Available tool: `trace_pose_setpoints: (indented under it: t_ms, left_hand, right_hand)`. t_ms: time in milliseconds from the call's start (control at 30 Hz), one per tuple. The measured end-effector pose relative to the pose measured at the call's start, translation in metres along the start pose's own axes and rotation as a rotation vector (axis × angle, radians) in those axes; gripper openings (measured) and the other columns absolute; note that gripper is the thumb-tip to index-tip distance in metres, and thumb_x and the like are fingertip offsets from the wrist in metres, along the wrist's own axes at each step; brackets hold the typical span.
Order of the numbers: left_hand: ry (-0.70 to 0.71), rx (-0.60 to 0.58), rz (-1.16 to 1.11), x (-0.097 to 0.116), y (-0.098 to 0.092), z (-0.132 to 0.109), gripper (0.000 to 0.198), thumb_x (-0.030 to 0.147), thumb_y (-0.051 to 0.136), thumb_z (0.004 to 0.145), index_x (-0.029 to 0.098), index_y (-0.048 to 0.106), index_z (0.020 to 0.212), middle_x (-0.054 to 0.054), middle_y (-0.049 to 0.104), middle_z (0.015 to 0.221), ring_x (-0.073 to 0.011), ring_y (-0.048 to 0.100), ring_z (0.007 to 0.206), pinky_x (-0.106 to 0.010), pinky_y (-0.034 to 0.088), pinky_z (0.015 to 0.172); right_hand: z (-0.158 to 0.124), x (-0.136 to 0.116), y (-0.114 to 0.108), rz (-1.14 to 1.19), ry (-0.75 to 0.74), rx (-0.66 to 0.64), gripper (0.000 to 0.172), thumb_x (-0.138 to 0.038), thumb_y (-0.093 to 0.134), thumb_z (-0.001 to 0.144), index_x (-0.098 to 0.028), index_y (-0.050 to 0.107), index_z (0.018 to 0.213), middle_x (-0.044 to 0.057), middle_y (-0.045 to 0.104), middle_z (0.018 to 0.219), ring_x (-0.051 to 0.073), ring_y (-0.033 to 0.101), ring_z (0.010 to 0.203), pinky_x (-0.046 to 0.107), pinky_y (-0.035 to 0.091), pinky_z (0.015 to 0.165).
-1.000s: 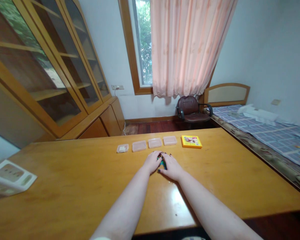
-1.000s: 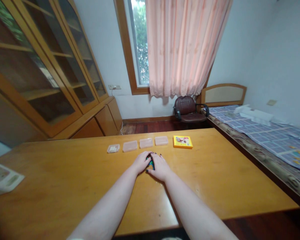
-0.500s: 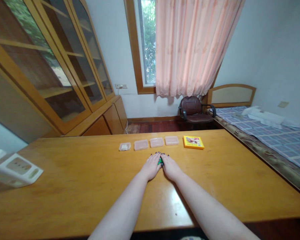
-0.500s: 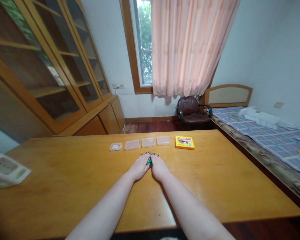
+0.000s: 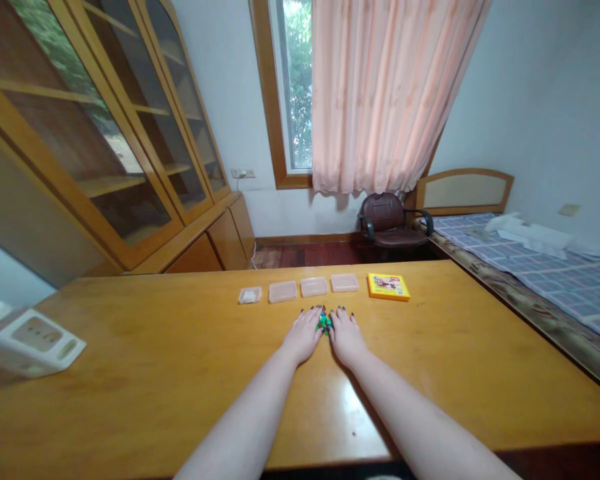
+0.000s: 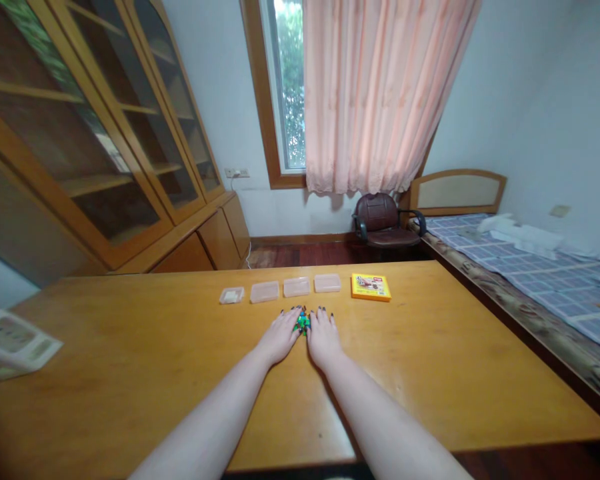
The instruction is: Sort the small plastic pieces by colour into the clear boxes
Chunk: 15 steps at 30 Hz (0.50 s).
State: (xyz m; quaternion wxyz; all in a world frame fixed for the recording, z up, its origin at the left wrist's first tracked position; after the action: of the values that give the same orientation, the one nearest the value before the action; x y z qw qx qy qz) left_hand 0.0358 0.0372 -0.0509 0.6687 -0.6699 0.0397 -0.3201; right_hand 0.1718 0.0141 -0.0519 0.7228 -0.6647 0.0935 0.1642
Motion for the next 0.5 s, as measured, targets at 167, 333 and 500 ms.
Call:
trace_pose_setpoints:
  t_ms: [167,333,500]
  left_hand:
    - [-0.006,0.078,-0.069,-0.004,-0.003,-0.001,0.053,0.029,0.04,0.088,0.016,0.035,0.139,-0.01,0.036,0.145,-0.021,0.032,0.134,-0.041,0.025,0.113]
    - [-0.285,0.319,0.04,-0.03,-0.029,-0.008,0.049,0.03,0.041,0.086,0.014,0.044,0.133,-0.013,0.035,0.145,-0.0251,0.03,0.135,-0.044,0.022,0.113]
    - [-0.779,0.366,0.266,-0.09,-0.075,-0.024,0.064,0.043,0.047,0.082,0.014,0.038,0.138,-0.018,0.018,0.151,-0.0383,0.017,0.138,-0.064,0.015,0.106]
  right_hand:
    - [0.011,0.008,-0.013,-0.002,0.058,0.081,0.046,-0.029,0.032,0.092,-0.014,0.045,0.134,0.013,0.038,0.144,0.024,0.029,0.135,0.045,0.015,0.111]
    - [0.032,0.084,-0.049,-0.17,0.482,0.259,0.058,-0.039,0.038,0.088,-0.008,0.04,0.137,0.02,0.031,0.146,0.038,0.022,0.134,0.059,0.009,0.106]
    - [0.042,0.137,-0.05,-0.24,0.455,0.22,0.058,-0.043,0.037,0.088,-0.019,0.036,0.141,0.012,0.031,0.147,0.036,0.023,0.133,0.06,0.007,0.106]
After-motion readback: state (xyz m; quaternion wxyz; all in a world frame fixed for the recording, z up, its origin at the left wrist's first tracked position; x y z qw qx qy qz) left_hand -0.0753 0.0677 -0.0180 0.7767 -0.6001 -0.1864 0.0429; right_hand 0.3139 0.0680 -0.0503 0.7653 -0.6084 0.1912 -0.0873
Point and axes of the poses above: each hand's wrist, its own z-axis towards the middle knuckle, its own y-axis out of the palm, x = y × z, the point moved 3 cm from there along z, towards the middle knuckle
